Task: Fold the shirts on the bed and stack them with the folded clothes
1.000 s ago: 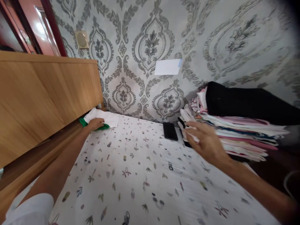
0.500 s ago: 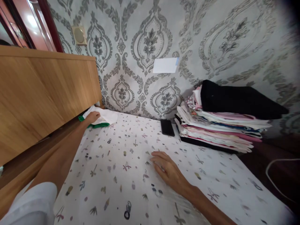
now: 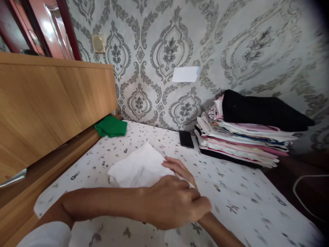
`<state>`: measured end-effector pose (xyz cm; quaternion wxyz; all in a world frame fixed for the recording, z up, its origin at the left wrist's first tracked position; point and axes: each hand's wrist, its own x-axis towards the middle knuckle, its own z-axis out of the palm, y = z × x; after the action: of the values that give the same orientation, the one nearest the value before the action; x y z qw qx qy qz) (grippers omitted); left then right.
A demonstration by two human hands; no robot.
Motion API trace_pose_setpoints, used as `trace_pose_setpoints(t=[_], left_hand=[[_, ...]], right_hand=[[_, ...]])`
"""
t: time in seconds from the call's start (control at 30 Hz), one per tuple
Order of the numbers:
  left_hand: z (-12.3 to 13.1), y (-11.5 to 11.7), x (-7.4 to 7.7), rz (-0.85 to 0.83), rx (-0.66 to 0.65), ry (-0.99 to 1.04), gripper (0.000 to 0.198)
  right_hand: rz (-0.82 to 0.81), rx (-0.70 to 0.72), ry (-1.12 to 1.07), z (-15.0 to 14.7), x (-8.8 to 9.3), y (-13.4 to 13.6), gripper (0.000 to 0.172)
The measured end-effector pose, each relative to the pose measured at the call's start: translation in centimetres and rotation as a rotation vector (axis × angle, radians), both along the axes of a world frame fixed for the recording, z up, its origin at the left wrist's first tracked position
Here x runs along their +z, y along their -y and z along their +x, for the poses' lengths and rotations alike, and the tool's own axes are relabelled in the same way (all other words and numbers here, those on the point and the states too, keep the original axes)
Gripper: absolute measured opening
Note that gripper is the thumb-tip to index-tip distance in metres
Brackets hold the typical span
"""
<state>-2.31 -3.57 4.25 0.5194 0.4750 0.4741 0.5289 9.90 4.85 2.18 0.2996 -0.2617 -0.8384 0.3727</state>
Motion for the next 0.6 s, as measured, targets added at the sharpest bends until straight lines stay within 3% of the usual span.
trace_pose_setpoints(t=[0.07,0.2,0.27,0.37,0.47,0.53,0.6], left_hand=[[0.3,2.3,1.1,0.036,-0.105,0.047,0.052],[-1.9,3.8,3.9,0.146,-0.192,-0.224,0.028],[-3.9,4.0,3.4,0.148,-0.131,-0.364,0.026],[-7.4,4.4,0.7,0.108,-0.048,-0.661,0.037],[-11.2,4.7,-1.4,0.071,-0.103,-1.052,0.021],[-13.6,4.6,-1.4,0.039,-0.144,-1.286,0.016],[-15.9,4.5,0.1,0.004,-0.107,-1.385,0.022]], right_hand=[[-0.034,-0.059,-0.095,2.1,-0.6,0.9,0.033],[-0.214,-0.258,-0.153,5.2,-1.3,1.9,0.029],[-0.328,-0.404,-0.160,6.1,-1.6,2.0,0.032],[-0.536,-0.630,-0.250,7.0,-2.0,2.3,0.041],[-0.645,-0.766,-0.340,7.4,-1.8,2.5,0.049],[-0.626,-0.747,-0.358,7.6,-1.1,2.5,0.047],[-0.575,-0.682,-0.359,7.8,0.3,2.6,0.041]])
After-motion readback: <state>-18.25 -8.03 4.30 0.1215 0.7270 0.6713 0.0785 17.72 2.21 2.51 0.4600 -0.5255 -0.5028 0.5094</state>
